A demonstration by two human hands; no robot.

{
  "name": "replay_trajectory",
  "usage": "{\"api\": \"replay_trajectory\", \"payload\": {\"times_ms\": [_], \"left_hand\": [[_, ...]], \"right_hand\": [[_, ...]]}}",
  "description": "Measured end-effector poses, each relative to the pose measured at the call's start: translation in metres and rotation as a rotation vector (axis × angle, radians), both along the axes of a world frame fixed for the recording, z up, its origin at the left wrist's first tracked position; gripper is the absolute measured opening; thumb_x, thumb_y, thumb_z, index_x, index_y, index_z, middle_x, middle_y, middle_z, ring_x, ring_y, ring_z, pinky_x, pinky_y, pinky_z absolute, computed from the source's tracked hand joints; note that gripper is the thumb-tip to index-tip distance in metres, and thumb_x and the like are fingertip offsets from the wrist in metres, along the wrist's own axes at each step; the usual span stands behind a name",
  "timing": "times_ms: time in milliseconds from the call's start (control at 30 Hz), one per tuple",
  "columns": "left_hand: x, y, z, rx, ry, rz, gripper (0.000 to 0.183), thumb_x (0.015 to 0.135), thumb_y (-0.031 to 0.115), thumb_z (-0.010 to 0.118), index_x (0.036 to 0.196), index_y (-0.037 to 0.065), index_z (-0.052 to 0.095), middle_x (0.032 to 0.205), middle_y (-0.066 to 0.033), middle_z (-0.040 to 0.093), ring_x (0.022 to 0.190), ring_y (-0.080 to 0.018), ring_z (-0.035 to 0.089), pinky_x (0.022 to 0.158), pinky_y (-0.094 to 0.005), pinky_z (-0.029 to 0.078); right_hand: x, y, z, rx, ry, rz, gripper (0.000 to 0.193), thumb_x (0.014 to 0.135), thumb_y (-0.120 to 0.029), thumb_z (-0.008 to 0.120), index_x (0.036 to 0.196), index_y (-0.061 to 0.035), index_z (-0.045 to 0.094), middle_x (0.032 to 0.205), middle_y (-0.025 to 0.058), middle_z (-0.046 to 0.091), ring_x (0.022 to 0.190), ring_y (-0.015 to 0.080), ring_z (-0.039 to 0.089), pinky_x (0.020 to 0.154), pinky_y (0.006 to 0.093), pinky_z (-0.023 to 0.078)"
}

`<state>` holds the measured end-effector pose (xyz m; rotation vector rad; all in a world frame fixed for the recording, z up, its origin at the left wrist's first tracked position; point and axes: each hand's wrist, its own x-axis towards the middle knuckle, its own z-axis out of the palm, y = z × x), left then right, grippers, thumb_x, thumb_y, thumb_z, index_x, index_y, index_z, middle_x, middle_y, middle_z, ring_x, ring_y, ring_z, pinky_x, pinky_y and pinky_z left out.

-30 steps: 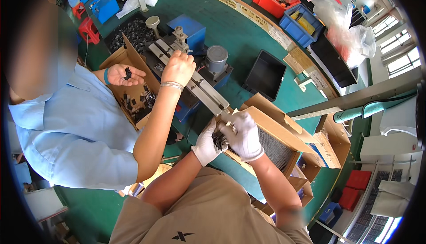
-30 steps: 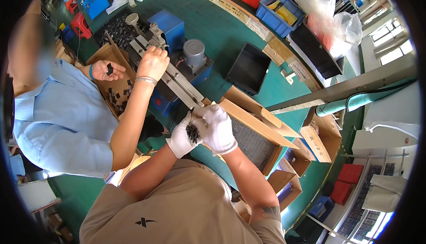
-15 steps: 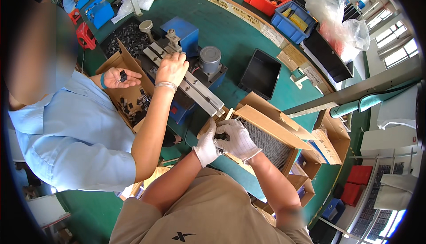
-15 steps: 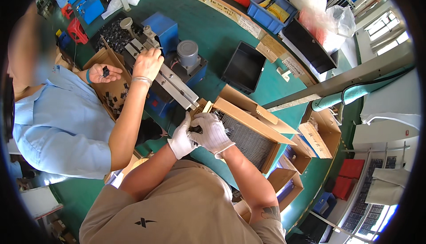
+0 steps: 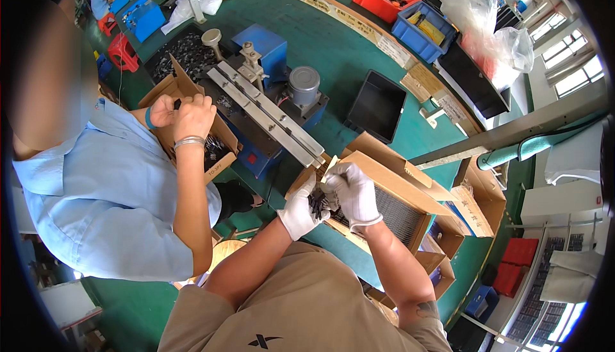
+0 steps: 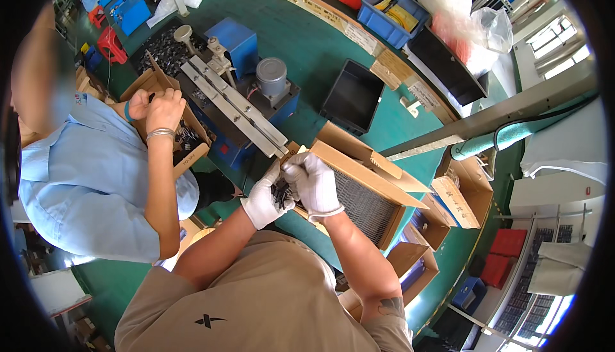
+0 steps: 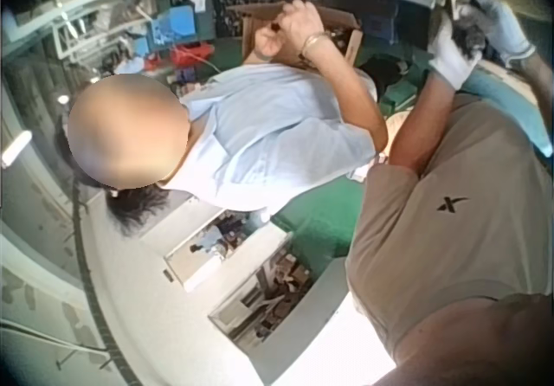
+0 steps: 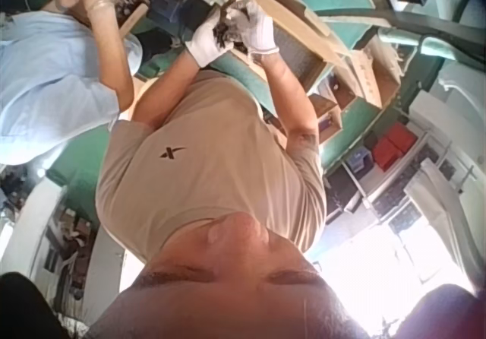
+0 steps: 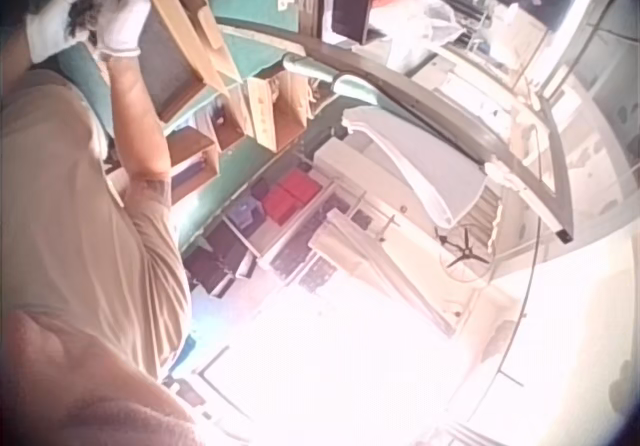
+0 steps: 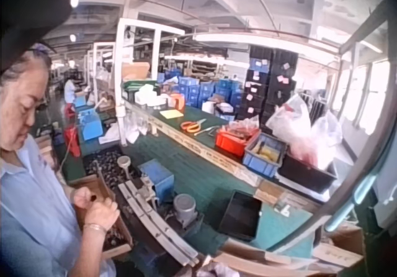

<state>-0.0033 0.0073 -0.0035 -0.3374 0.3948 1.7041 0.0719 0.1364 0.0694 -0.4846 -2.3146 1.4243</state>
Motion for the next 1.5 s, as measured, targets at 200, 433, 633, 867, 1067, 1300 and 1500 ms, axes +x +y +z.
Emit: {"api": "replay_trajectory", "payload": {"times_ms": [200, 433, 633, 867, 1067, 1300, 1500], "left_hand": [[-0.003, -0.002, 0.010, -0.066, 0.012, -0.009, 0.042, 0.101, 0.052, 0.052, 0.103, 0.013, 0.065, 0.079, -0.0041, 0.068, 0.070, -0.0234, 0.067, 0.052, -0.0313, 0.048], [-0.004, -0.006, -0.002, -0.093, -0.043, 0.016, 0.039, 0.101, 0.051, 0.053, 0.103, 0.015, 0.066, 0.083, -0.0042, 0.070, 0.071, -0.0230, 0.067, 0.057, -0.0336, 0.050], [-0.003, -0.007, -0.009, -0.091, -0.008, 0.036, 0.045, 0.103, 0.053, 0.046, 0.103, 0.012, 0.066, 0.086, -0.0050, 0.070, 0.072, -0.0219, 0.067, 0.058, -0.0320, 0.049], [-0.001, -0.005, -0.009, -0.084, -0.039, 0.102, 0.038, 0.102, 0.051, 0.051, 0.117, 0.018, 0.062, 0.107, -0.0016, 0.068, 0.093, -0.0190, 0.066, 0.067, -0.0340, 0.052], [-0.001, -0.002, -0.002, -0.157, -0.015, 0.115, 0.038, 0.102, 0.048, 0.053, 0.129, 0.022, 0.058, 0.119, -0.0005, 0.065, 0.105, -0.0180, 0.062, 0.081, -0.0368, 0.052], [0.000, 0.003, 0.006, -0.185, -0.030, 0.134, 0.032, 0.103, 0.046, 0.051, 0.119, 0.020, 0.062, 0.107, 0.0017, 0.068, 0.088, -0.0157, 0.065, 0.061, -0.0322, 0.050], [-0.004, -0.007, -0.011, -0.017, 0.074, 0.084, 0.037, 0.103, 0.048, 0.051, 0.126, 0.020, 0.058, 0.107, -0.0008, 0.067, 0.088, -0.0156, 0.065, 0.063, -0.0304, 0.052]], "right_hand": [[-0.016, 0.018, 0.018, 0.512, 0.014, 0.064, 0.033, 0.084, 0.004, 0.055, 0.115, -0.0031, 0.065, 0.087, 0.0211, 0.062, 0.082, 0.0378, 0.062, 0.074, 0.0431, 0.052], [-0.026, 0.009, 0.006, 0.502, -0.018, 0.064, 0.026, 0.085, 0.003, 0.061, 0.110, -0.0050, 0.064, 0.091, 0.0186, 0.062, 0.084, 0.0381, 0.063, 0.074, 0.0442, 0.052], [-0.034, 0.008, -0.008, 0.605, 0.017, 0.080, 0.026, 0.083, 0.001, 0.067, 0.107, -0.0079, 0.064, 0.091, 0.0153, 0.063, 0.081, 0.0358, 0.064, 0.070, 0.0428, 0.053], [-0.031, 0.007, -0.011, 0.647, 0.060, 0.100, 0.029, 0.081, -0.002, 0.071, 0.107, -0.0102, 0.064, 0.091, 0.0132, 0.065, 0.079, 0.0341, 0.066, 0.068, 0.0420, 0.054], [-0.033, 0.010, -0.020, 0.602, 0.163, 0.077, 0.027, 0.081, -0.006, 0.071, 0.107, -0.0097, 0.064, 0.086, 0.0128, 0.063, 0.074, 0.0334, 0.064, 0.065, 0.0422, 0.053], [-0.038, 0.005, -0.026, 0.570, 0.076, 0.001, 0.026, 0.081, -0.009, 0.075, 0.106, -0.0084, 0.067, 0.091, 0.0145, 0.064, 0.081, 0.0338, 0.065, 0.071, 0.0405, 0.053], [-0.029, 0.001, 0.010, 0.419, 0.040, -0.104, 0.028, 0.079, -0.015, 0.078, 0.105, -0.0060, 0.070, 0.090, 0.0163, 0.064, 0.084, 0.0343, 0.065, 0.075, 0.0421, 0.052]]}}
